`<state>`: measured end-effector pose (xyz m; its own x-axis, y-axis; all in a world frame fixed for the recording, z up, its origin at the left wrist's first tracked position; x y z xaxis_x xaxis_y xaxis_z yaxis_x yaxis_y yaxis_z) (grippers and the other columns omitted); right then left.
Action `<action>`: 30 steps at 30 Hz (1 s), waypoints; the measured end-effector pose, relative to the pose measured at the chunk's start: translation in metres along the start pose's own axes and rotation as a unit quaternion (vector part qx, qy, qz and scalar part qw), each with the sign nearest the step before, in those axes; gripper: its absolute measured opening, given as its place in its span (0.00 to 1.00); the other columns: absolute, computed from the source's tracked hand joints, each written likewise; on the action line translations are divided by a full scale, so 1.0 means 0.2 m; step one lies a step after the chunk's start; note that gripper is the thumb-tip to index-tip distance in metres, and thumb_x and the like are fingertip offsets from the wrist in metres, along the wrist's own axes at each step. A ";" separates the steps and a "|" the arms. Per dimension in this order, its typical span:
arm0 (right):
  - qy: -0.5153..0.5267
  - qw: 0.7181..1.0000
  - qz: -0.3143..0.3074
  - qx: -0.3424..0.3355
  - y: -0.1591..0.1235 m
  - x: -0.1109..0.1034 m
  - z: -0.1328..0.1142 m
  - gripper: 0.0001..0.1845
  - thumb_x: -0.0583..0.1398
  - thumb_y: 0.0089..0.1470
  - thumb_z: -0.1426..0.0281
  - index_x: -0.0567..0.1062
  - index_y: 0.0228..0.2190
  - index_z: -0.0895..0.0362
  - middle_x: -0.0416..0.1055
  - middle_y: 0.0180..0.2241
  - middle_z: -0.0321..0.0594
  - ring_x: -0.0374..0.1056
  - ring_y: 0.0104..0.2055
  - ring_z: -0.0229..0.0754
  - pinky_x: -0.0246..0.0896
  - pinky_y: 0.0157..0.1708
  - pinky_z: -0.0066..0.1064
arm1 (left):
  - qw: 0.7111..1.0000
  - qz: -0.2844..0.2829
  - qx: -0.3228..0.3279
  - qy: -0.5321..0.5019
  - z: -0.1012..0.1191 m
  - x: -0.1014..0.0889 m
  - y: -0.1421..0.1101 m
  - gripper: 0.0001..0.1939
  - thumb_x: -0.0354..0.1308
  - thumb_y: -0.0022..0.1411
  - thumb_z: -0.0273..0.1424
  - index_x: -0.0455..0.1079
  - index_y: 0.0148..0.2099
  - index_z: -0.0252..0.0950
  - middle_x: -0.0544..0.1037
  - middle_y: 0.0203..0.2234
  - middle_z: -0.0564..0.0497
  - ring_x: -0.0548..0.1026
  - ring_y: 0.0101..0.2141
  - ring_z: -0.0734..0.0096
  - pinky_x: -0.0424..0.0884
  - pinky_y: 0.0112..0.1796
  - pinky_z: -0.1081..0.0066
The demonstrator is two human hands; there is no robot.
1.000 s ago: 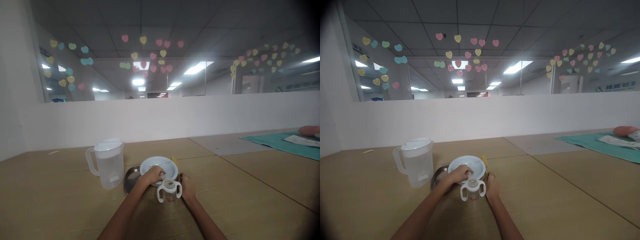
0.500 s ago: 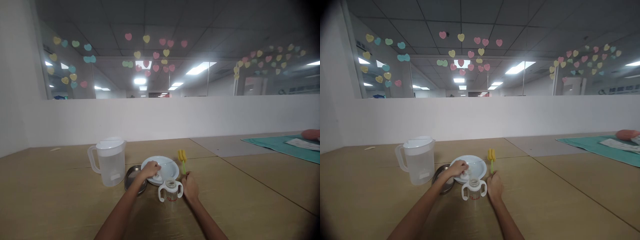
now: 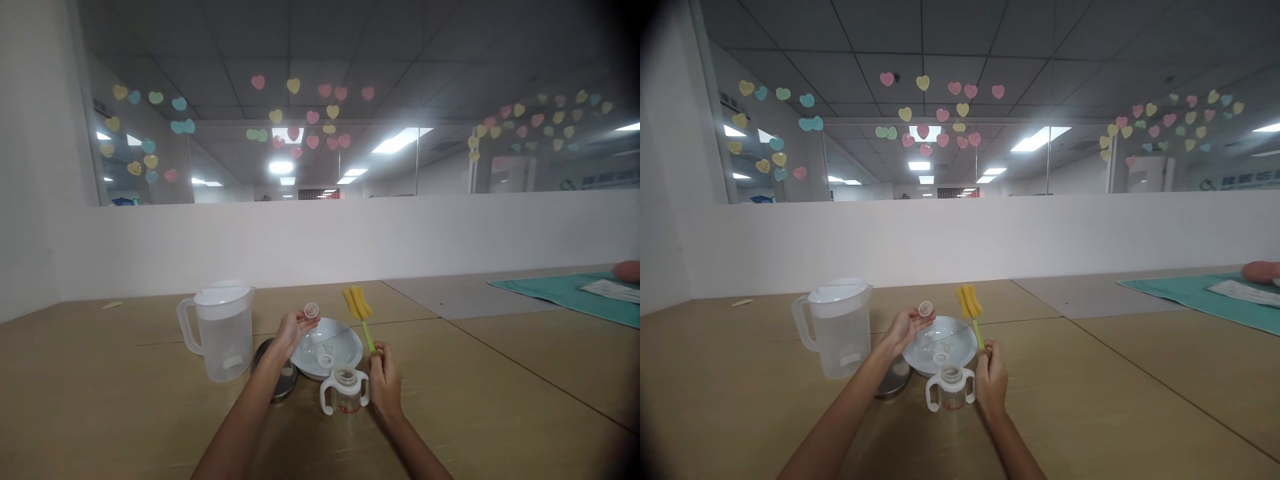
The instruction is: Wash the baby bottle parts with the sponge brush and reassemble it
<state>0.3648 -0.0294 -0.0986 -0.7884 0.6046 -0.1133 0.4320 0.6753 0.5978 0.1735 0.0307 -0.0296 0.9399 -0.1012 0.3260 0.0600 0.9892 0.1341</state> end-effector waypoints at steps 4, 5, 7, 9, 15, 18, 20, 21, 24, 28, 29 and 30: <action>0.009 1.000 -0.001 -0.024 -0.01 -0.01 0.00 0.13 0.47 0.50 0.62 0.66 0.33 0.56 0.63 0.20 0.33 0.59 0.22 0.38 0.53 0.25 0.27 | 1.000 0.002 0.025 -0.010 0.02 0.02 -0.02 0.08 0.58 0.48 0.21 0.73 0.34 0.29 0.77 0.28 0.46 0.74 0.30 0.72 0.70 0.38 0.72; 0.005 0.999 -0.002 -0.034 -0.01 -0.01 0.01 0.14 0.47 0.50 0.62 0.66 0.33 0.56 0.63 0.20 0.33 0.59 0.22 0.38 0.53 0.25 0.27 | 0.999 0.000 0.031 -0.009 0.02 0.03 -0.03 0.09 0.60 0.47 0.21 0.73 0.34 0.29 0.77 0.28 0.47 0.74 0.30 0.73 0.70 0.38 0.73; -0.007 0.998 -0.014 -0.059 -0.01 -0.01 0.01 0.14 0.47 0.52 0.61 0.66 0.33 0.57 0.65 0.21 0.34 0.60 0.22 0.38 0.54 0.25 0.27 | 0.999 -0.006 0.042 -0.006 0.03 0.05 -0.05 0.09 0.62 0.45 0.23 0.74 0.33 0.29 0.78 0.29 0.47 0.74 0.31 0.73 0.69 0.37 0.73; -0.019 0.996 -0.036 -0.085 -0.02 0.00 0.01 0.15 0.47 0.53 0.60 0.67 0.32 0.57 0.66 0.21 0.35 0.62 0.23 0.39 0.56 0.26 0.27 | 0.998 -0.008 0.056 0.009 0.04 0.06 -0.06 0.09 0.64 0.45 0.27 0.75 0.33 0.29 0.78 0.29 0.46 0.73 0.30 0.73 0.68 0.36 0.73; -0.052 0.990 -0.036 -0.123 -0.03 0.00 -0.02 0.16 0.47 0.54 0.61 0.68 0.32 0.57 0.71 0.23 0.38 0.66 0.25 0.40 0.57 0.26 0.26 | 0.987 0.017 0.091 0.132 0.08 0.07 -0.10 0.14 0.64 0.47 0.34 0.76 0.37 0.32 0.79 0.32 0.45 0.72 0.32 0.69 0.65 0.32 0.73; -0.071 0.988 -0.019 -0.135 -0.01 -0.02 -0.02 0.16 0.48 0.54 0.61 0.70 0.32 0.58 0.71 0.23 0.38 0.66 0.23 0.39 0.57 0.24 0.26 | 0.989 0.011 0.094 0.116 0.10 0.09 -0.12 0.12 0.63 0.48 0.32 0.75 0.37 0.32 0.79 0.32 0.45 0.73 0.33 0.70 0.65 0.33 0.73; -0.073 0.988 -0.003 -0.134 -0.01 -0.03 -0.02 0.17 0.48 0.54 0.60 0.71 0.32 0.58 0.71 0.22 0.38 0.65 0.22 0.39 0.57 0.24 0.26 | 0.994 0.010 0.089 0.069 0.11 0.10 -0.13 0.10 0.62 0.49 0.30 0.75 0.35 0.31 0.78 0.31 0.46 0.73 0.30 0.73 0.66 0.34 0.73; -0.070 0.988 0.005 -0.134 0.00 -0.03 -0.02 0.18 0.48 0.55 0.60 0.72 0.33 0.58 0.71 0.22 0.39 0.66 0.23 0.39 0.58 0.24 0.26 | 0.996 0.014 0.084 0.042 0.12 0.11 -0.13 0.09 0.62 0.50 0.29 0.74 0.35 0.30 0.78 0.30 0.46 0.73 0.30 0.73 0.68 0.35 0.73; -0.069 0.985 0.007 -0.156 0.01 -0.04 -0.01 0.19 0.48 0.56 0.60 0.73 0.36 0.59 0.74 0.28 0.42 0.69 0.27 0.40 0.61 0.29 0.27 | 0.998 0.018 0.060 -0.033 0.14 0.13 -0.15 0.06 0.61 0.51 0.26 0.74 0.34 0.30 0.78 0.31 0.46 0.74 0.30 0.73 0.70 0.38 0.71; -0.141 0.959 -0.033 -0.245 0.04 -0.05 0.01 0.19 0.48 0.57 0.65 0.74 0.40 0.57 0.74 0.34 0.43 0.69 0.32 0.41 0.62 0.32 0.29 | 0.992 -0.001 0.034 -0.118 0.17 0.12 -0.14 0.03 0.60 0.53 0.25 0.72 0.34 0.31 0.77 0.33 0.46 0.74 0.34 0.73 0.70 0.41 0.72; -0.165 0.946 -0.043 -0.277 0.05 -0.05 0.01 0.19 0.47 0.57 0.67 0.74 0.41 0.57 0.74 0.33 0.43 0.69 0.32 0.40 0.62 0.32 0.29 | 0.991 0.000 0.034 -0.130 0.18 0.11 -0.13 0.03 0.60 0.54 0.25 0.71 0.33 0.31 0.77 0.33 0.47 0.74 0.34 0.73 0.70 0.41 0.73; -0.188 0.931 -0.051 -0.310 0.06 -0.06 0.02 0.19 0.47 0.56 0.70 0.74 0.42 0.56 0.74 0.32 0.43 0.68 0.32 0.40 0.61 0.33 0.29 | 0.991 0.005 0.039 -0.129 0.18 0.09 -0.12 0.03 0.59 0.54 0.26 0.71 0.33 0.32 0.76 0.32 0.47 0.74 0.34 0.74 0.70 0.41 0.73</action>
<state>0.3807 -0.0275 -0.0934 -0.5515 0.7351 -0.3942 -0.0635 0.4342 0.8986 0.1763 0.0010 0.0073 0.8230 -0.1247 0.5542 0.0150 0.9801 0.1981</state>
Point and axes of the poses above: each hand's wrist, its own y-axis towards the middle knuckle, its own x-axis out of the palm, z = x × y, the point moved 1 cm from there along y, towards the middle knuckle
